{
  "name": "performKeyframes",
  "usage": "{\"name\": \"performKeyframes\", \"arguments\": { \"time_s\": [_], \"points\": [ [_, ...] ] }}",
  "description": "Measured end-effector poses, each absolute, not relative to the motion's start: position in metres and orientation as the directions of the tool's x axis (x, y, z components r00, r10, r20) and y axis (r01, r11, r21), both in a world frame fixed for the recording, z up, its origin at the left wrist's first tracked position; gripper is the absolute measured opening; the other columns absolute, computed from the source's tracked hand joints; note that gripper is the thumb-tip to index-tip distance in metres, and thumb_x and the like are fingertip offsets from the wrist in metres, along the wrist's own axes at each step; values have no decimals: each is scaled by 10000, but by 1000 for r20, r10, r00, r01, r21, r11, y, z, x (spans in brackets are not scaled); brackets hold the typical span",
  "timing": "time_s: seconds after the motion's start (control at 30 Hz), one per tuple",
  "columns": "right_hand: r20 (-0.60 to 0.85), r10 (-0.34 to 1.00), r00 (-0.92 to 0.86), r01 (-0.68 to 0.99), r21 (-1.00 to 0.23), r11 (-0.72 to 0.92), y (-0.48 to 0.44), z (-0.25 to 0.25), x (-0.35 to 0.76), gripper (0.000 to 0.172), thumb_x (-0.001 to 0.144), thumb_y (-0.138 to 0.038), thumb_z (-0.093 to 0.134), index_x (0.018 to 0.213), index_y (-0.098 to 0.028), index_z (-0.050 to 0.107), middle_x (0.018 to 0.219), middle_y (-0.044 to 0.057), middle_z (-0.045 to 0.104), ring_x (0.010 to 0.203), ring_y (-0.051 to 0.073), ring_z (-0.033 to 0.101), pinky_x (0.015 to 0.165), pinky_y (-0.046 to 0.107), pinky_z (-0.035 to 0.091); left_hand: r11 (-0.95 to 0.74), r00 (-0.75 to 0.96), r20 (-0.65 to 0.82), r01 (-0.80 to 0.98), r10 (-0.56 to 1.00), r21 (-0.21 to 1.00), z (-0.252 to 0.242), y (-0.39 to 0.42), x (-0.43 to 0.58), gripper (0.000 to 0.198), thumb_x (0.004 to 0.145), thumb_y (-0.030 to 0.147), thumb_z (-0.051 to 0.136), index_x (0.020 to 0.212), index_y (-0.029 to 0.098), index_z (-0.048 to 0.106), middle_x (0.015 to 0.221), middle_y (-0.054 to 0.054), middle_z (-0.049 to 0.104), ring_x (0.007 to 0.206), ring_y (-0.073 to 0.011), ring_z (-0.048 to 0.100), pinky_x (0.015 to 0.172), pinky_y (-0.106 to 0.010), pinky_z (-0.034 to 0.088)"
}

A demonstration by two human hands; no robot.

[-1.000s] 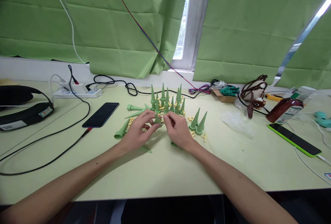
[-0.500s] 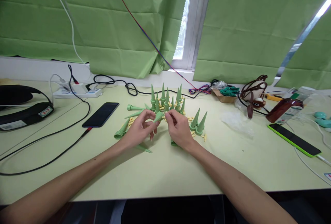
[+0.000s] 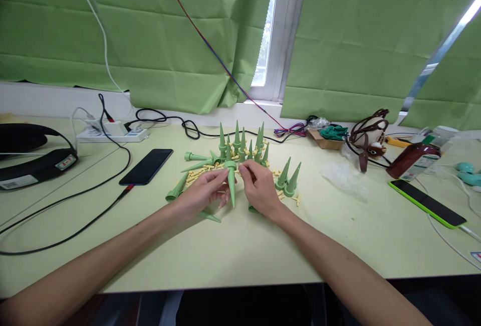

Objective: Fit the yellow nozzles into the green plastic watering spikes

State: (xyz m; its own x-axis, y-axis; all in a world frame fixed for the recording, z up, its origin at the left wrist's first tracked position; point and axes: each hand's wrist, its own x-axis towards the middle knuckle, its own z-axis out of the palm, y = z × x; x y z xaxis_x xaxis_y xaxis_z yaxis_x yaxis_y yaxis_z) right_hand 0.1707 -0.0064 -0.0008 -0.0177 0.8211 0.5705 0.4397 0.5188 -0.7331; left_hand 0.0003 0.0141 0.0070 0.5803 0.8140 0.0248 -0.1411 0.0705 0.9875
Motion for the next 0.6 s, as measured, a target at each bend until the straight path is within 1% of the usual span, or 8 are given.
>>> {"name": "performKeyframes", "arguments": {
  "time_s": [0.07, 0.2, 0.43, 0.53, 0.6],
  "points": [
    [570, 821, -21, 438, -733, 520, -7, -1, 171, 278, 971, -390, 453, 793, -197, 543, 589, -36, 450, 512, 111, 394, 506, 249, 334, 53, 580, 36, -136, 814, 989, 8, 14, 0, 394, 845, 531, 623, 792, 142, 584, 682, -6, 545, 578, -103, 536, 492, -227, 461],
    [571, 821, -32, 438, -730, 525, -6, -1, 171, 280, 973, -386, 451, 780, -199, 530, 596, -33, 458, 519, 113, 401, 514, 250, 336, -19, 570, 73, -99, 818, 995, 10, 13, -1, 371, 860, 492, 620, 710, 168, 520, 644, 7, 552, 557, -105, 526, 521, -247, 457],
    [569, 821, -55, 454, -718, 528, -6, -2, 171, 279, 978, -362, 443, 758, -202, 503, 592, -36, 446, 522, 114, 392, 531, 254, 328, -188, 534, 149, 21, 832, 982, 11, 12, -3, 296, 845, 416, 655, 755, 194, 480, 619, 26, 559, 541, -113, 519, 522, -252, 437],
    [571, 819, -60, 460, -712, 530, -7, -1, 171, 285, 979, -354, 442, 740, -204, 481, 590, -36, 444, 525, 115, 389, 538, 256, 325, -269, 523, 199, 61, 829, 961, 8, 12, -4, 286, 850, 382, 647, 758, 204, 444, 583, 43, 535, 520, -109, 496, 533, -255, 423],
    [571, 818, -65, 462, -710, 532, -7, 0, 171, 289, 980, -348, 437, 731, -205, 471, 585, -37, 440, 524, 114, 385, 540, 256, 323, -319, 504, 230, 96, 833, 943, 7, 12, -4, 271, 841, 367, 657, 778, 206, 449, 563, 53, 506, 507, -110, 489, 531, -257, 417]
  ]
}}
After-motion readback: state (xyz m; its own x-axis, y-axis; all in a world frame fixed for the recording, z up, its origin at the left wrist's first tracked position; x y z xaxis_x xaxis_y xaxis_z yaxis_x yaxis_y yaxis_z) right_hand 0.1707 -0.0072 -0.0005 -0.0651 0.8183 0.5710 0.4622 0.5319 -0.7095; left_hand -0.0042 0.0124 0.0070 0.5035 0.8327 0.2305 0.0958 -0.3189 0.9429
